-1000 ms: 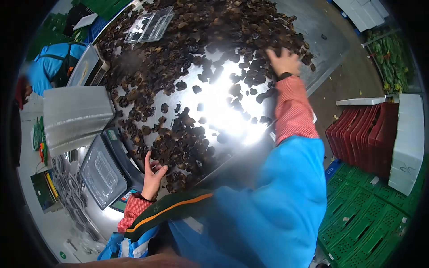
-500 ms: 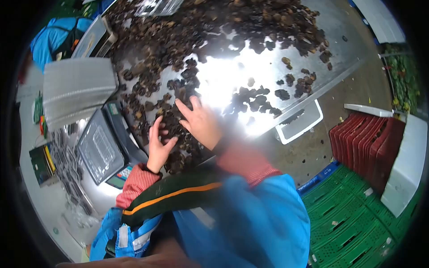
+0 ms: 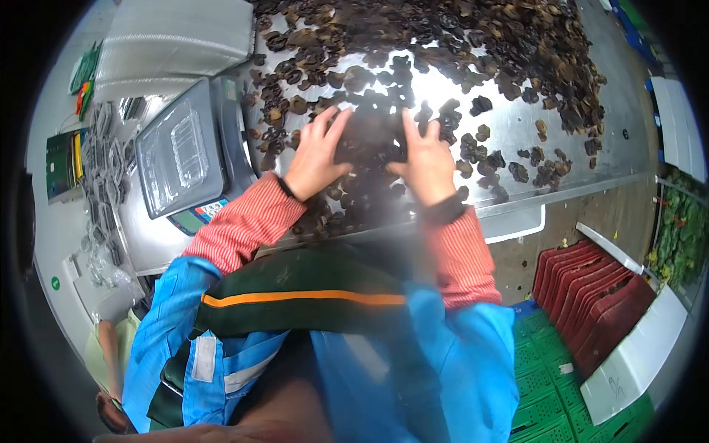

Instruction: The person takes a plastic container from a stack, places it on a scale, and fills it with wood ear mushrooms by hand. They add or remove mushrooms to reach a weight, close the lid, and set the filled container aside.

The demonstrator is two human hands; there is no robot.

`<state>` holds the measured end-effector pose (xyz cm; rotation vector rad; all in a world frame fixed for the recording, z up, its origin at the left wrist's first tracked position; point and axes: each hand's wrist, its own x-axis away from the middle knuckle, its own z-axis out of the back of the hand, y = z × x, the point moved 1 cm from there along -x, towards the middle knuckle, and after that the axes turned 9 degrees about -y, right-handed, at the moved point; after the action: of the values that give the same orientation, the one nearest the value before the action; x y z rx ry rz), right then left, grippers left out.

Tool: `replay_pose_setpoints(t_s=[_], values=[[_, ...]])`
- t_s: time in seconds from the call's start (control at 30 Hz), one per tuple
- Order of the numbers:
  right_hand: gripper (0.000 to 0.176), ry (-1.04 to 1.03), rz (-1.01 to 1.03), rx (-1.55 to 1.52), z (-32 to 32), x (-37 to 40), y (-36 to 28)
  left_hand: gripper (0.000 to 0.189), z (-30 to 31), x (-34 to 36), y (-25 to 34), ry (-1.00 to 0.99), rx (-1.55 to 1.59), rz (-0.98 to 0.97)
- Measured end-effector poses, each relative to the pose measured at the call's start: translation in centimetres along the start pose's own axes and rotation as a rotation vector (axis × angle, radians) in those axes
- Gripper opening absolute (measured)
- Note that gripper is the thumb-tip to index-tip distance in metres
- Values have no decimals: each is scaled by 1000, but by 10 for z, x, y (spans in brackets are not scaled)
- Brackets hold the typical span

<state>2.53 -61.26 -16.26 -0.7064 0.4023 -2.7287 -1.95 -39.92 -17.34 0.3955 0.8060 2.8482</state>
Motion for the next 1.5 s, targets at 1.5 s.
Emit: replay_pose_setpoints(t_s=[1.5], values=[[60,158,266,453,-45,-96,-101,57,161,151,-142,414,-71,123]])
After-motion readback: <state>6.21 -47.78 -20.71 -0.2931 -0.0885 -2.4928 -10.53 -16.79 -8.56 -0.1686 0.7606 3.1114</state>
